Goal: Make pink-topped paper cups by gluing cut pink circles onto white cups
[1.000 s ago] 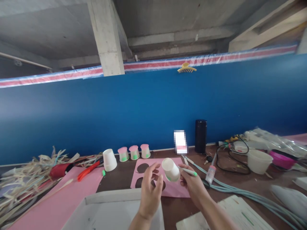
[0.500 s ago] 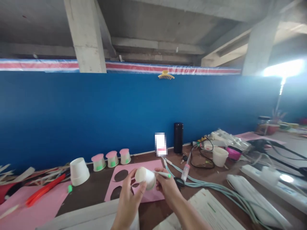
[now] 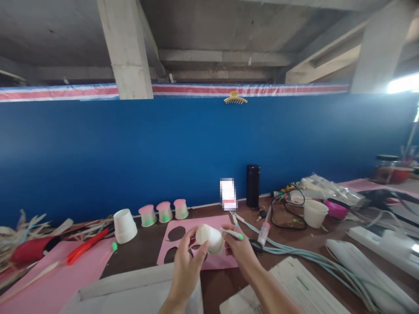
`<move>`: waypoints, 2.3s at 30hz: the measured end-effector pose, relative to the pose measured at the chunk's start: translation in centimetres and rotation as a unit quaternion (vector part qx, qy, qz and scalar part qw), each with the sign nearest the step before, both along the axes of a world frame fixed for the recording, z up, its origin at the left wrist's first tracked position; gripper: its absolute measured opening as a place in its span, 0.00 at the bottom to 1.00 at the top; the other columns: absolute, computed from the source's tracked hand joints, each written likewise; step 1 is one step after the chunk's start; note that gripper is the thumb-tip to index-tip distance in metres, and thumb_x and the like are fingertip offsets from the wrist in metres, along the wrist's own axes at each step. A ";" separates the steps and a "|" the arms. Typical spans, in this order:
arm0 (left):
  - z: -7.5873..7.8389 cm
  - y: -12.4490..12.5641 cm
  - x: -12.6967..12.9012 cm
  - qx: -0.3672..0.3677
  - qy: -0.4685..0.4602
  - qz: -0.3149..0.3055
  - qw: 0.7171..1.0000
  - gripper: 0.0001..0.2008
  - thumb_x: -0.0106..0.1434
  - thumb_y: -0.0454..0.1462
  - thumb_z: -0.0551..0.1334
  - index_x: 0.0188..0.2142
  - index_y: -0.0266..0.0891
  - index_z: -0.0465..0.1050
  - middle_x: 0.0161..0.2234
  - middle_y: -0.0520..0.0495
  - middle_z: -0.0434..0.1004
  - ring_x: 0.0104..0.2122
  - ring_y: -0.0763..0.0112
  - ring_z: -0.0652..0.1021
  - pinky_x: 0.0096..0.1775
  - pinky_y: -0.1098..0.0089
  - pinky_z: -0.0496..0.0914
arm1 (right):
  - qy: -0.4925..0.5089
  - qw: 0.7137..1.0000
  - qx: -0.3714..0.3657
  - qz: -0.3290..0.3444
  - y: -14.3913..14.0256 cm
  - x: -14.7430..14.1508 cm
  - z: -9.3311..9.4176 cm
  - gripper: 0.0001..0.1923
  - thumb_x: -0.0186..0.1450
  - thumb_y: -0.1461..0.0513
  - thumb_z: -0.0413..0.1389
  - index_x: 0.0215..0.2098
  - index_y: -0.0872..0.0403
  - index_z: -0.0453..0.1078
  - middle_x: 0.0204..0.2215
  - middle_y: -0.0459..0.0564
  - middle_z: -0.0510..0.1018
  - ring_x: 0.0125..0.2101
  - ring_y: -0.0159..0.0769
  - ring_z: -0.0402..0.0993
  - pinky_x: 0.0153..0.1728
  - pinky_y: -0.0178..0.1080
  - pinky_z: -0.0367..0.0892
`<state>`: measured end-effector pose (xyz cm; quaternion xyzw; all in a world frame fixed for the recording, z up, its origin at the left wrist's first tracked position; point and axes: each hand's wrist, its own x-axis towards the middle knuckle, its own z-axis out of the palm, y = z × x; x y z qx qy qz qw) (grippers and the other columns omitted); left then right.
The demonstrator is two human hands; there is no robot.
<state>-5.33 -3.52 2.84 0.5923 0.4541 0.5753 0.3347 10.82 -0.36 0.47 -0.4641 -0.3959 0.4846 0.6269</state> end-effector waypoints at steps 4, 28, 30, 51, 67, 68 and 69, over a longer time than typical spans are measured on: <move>0.1 0.1 -0.1 -0.011 -0.015 0.034 0.999 0.27 0.55 0.48 0.63 0.51 0.38 0.67 0.49 0.39 0.72 0.47 0.54 0.73 0.45 0.62 0.68 | -0.033 0.998 0.028 -0.052 0.1 0.9 0.2 0.18 0.53 0.57 0.57 0.41 0.54 0.64 0.24 0.44 0.73 0.17 0.26 0.62 0.13 0.28 0.59; -1.1 1.0 -0.6 -0.014 0.011 0.061 0.998 0.28 0.54 0.49 0.62 0.52 0.40 0.66 0.50 0.39 0.71 0.48 0.51 0.72 0.45 0.58 0.68 | -0.451 0.856 0.167 -0.189 0.2 4.7 0.6 0.23 0.59 0.67 0.45 0.51 0.49 0.67 0.45 0.51 0.74 0.45 0.40 0.70 0.47 0.44 0.63; -1.2 1.0 -0.7 -0.012 0.016 0.059 0.998 0.29 0.55 0.49 0.62 0.53 0.40 0.65 0.50 0.39 0.70 0.48 0.52 0.72 0.45 0.58 0.68 | -0.502 0.829 0.126 -0.213 0.2 5.7 0.9 0.24 0.60 0.68 0.45 0.52 0.48 0.66 0.45 0.51 0.74 0.46 0.42 0.69 0.48 0.46 0.61; -0.5 0.6 -0.5 -0.042 0.023 0.054 0.997 0.29 0.54 0.52 0.61 0.52 0.40 0.67 0.50 0.39 0.71 0.48 0.53 0.72 0.45 0.59 0.68 | -0.697 0.704 -0.033 -0.136 -0.5 8.1 1.0 0.25 0.58 0.61 0.53 0.55 0.45 0.64 0.47 0.51 0.73 0.48 0.50 0.63 0.42 0.43 0.58; 0.0 0.4 -0.4 -0.046 0.012 0.039 0.998 0.30 0.54 0.51 0.61 0.52 0.38 0.67 0.51 0.36 0.70 0.48 0.51 0.72 0.46 0.56 0.68 | -0.717 0.680 -0.060 -0.141 -0.3 7.5 0.6 0.22 0.60 0.67 0.48 0.50 0.45 0.71 0.43 0.55 0.75 0.47 0.52 0.63 0.38 0.44 0.59; 0.1 0.4 -0.4 -0.048 0.011 0.044 0.998 0.30 0.54 0.52 0.61 0.52 0.38 0.67 0.51 0.35 0.70 0.47 0.50 0.73 0.46 0.56 0.68 | -0.717 0.680 -0.062 -0.141 -0.2 7.5 0.6 0.22 0.60 0.67 0.47 0.49 0.45 0.71 0.42 0.55 0.75 0.47 0.52 0.63 0.38 0.44 0.59; 0.1 0.3 -0.4 -0.050 0.011 0.048 0.998 0.31 0.53 0.52 0.61 0.52 0.37 0.67 0.50 0.35 0.70 0.47 0.50 0.73 0.45 0.56 0.68 | -0.717 0.680 -0.064 -0.141 -0.2 7.5 0.6 0.22 0.60 0.67 0.47 0.49 0.45 0.71 0.42 0.55 0.75 0.47 0.52 0.63 0.38 0.44 0.59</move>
